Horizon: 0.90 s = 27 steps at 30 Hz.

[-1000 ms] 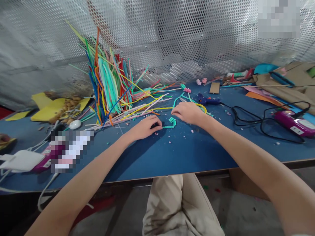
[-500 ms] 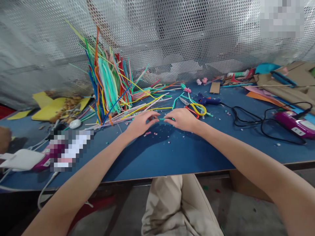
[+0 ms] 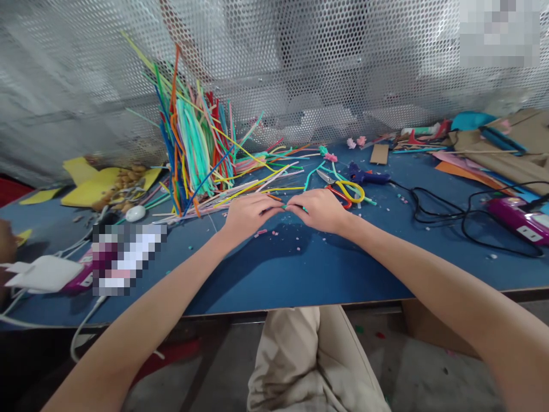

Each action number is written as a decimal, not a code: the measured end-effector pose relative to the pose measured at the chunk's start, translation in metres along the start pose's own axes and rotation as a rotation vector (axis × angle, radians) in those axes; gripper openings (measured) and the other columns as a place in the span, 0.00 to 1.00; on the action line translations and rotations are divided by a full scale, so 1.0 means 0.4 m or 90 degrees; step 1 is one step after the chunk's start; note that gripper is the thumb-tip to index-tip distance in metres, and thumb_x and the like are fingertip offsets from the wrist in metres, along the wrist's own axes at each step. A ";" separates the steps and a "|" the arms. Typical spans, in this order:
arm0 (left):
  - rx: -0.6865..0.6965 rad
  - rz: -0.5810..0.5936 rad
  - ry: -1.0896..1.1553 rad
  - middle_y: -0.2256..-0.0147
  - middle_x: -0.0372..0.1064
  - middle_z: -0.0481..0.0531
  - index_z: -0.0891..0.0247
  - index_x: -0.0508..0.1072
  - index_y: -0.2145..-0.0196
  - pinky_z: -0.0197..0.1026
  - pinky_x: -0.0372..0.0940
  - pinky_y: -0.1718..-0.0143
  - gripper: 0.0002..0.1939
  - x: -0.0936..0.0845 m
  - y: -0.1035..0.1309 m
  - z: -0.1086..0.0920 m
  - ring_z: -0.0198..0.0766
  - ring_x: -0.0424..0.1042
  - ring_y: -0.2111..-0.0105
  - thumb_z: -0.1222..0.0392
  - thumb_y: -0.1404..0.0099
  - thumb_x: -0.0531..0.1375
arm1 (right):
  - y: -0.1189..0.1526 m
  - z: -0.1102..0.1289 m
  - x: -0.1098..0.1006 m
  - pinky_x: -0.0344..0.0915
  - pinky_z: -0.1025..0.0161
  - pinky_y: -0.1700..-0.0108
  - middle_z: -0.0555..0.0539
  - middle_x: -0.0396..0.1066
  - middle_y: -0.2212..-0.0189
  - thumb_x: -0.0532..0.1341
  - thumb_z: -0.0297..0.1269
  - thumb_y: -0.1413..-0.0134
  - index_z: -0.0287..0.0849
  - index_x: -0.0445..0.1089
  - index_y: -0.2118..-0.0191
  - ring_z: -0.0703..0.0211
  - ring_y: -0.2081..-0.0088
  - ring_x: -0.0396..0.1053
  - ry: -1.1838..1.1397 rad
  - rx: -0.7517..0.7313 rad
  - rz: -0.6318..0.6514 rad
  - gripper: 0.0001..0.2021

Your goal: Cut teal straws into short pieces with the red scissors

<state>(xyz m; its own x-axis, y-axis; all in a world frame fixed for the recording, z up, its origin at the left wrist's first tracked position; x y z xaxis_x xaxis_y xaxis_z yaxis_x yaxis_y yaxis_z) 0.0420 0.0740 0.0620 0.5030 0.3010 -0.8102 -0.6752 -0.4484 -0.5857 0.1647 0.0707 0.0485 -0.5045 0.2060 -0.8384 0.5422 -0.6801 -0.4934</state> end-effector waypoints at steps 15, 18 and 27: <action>0.050 -0.041 0.065 0.56 0.81 0.55 0.61 0.77 0.50 0.42 0.72 0.53 0.12 -0.025 0.005 -0.015 0.39 0.80 0.57 0.56 0.24 0.58 | 0.006 -0.044 0.014 0.68 0.60 0.65 0.46 0.81 0.65 0.68 0.50 0.43 0.44 0.81 0.60 0.59 0.68 0.72 -0.394 0.204 -0.097 0.15; 0.023 -0.036 0.063 0.55 0.81 0.55 0.60 0.77 0.49 0.43 0.71 0.52 0.13 -0.026 0.002 -0.005 0.40 0.79 0.56 0.54 0.24 0.57 | 0.010 -0.053 -0.003 0.67 0.60 0.68 0.47 0.81 0.67 0.66 0.51 0.41 0.44 0.81 0.61 0.60 0.72 0.70 -0.379 0.210 -0.116 0.15; -0.068 -0.057 0.053 0.64 0.81 0.51 0.58 0.81 0.57 0.43 0.69 0.57 0.14 -0.037 0.005 0.023 0.38 0.76 0.64 0.48 0.26 0.60 | 0.008 -0.024 -0.048 0.65 0.60 0.63 0.51 0.82 0.67 0.61 0.48 0.33 0.48 0.82 0.60 0.59 0.69 0.74 -0.147 0.116 -0.109 0.13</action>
<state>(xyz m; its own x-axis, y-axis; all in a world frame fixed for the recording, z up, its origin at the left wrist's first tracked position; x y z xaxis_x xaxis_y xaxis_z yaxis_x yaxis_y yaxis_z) 0.0282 0.0765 0.0725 0.6046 0.2759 -0.7472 -0.5665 -0.5104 -0.6469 0.1826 0.0715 0.0608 -0.7279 0.1780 -0.6622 0.3179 -0.7680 -0.5560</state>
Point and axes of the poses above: each hand's wrist, its own y-axis away from the middle knuckle, its own x-axis out of the palm, z = x × y, the point moved 10 cm from there along -y, towards the middle knuckle
